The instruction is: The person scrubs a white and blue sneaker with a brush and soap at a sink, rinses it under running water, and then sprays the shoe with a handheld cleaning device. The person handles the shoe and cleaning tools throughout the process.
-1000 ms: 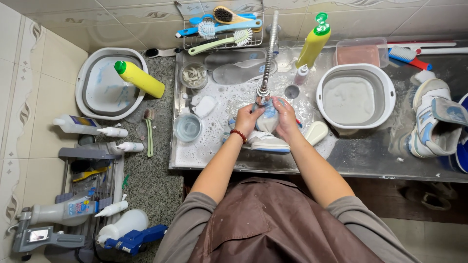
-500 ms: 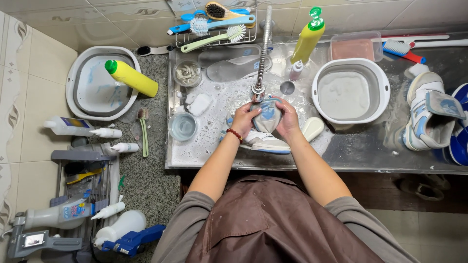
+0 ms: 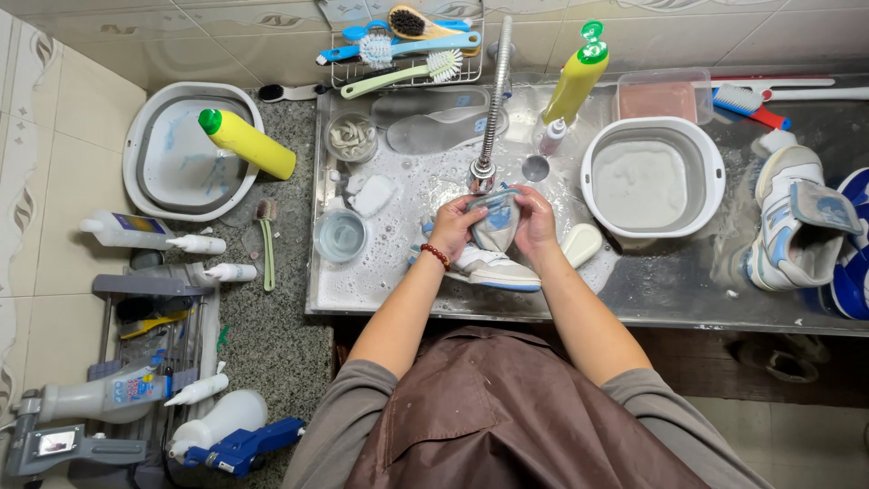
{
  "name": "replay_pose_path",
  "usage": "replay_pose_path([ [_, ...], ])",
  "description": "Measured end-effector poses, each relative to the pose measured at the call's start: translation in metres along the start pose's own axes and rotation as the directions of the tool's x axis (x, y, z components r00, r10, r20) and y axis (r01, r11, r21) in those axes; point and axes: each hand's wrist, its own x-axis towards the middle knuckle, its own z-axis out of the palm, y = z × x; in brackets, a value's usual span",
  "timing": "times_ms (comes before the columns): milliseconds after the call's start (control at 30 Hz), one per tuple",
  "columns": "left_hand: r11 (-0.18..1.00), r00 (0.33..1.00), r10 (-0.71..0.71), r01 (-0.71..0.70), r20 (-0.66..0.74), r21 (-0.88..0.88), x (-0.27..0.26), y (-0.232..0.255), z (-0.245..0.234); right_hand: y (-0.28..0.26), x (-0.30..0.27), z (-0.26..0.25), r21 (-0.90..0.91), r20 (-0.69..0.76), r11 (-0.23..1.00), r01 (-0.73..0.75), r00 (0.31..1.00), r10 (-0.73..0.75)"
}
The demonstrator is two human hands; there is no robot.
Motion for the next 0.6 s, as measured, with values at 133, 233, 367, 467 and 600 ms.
replay_pose_path([
  [133,0.998,1.000,0.022,-0.022,0.002,-0.051,-0.008,0.011,0.004,-0.010,0.027,0.012,-0.076,0.033,0.994,0.083,0.996,-0.081],
  [233,0.995,0.999,0.038,-0.039,-0.006,-0.087,-0.021,0.016,0.005,-0.039,0.035,0.067,-0.689,0.001,0.706,0.161,0.975,-0.222],
  [367,0.989,0.995,0.097,-0.096,0.008,-0.115,-0.029,0.024,-0.001,-0.070,0.071,0.112,-0.804,0.583,-0.347,0.484,0.758,-0.293],
  [467,0.980,0.990,0.139,-0.136,0.005,-0.147,-0.037,0.034,-0.004,-0.084,0.086,0.127,-0.714,0.593,-0.558,0.423,0.789,-0.162],
  [600,0.961,0.983,0.180,-0.184,-0.039,-0.205,-0.043,0.048,-0.004,-0.088,0.087,0.132,-0.684,0.523,-0.656,0.319,0.841,-0.136],
])
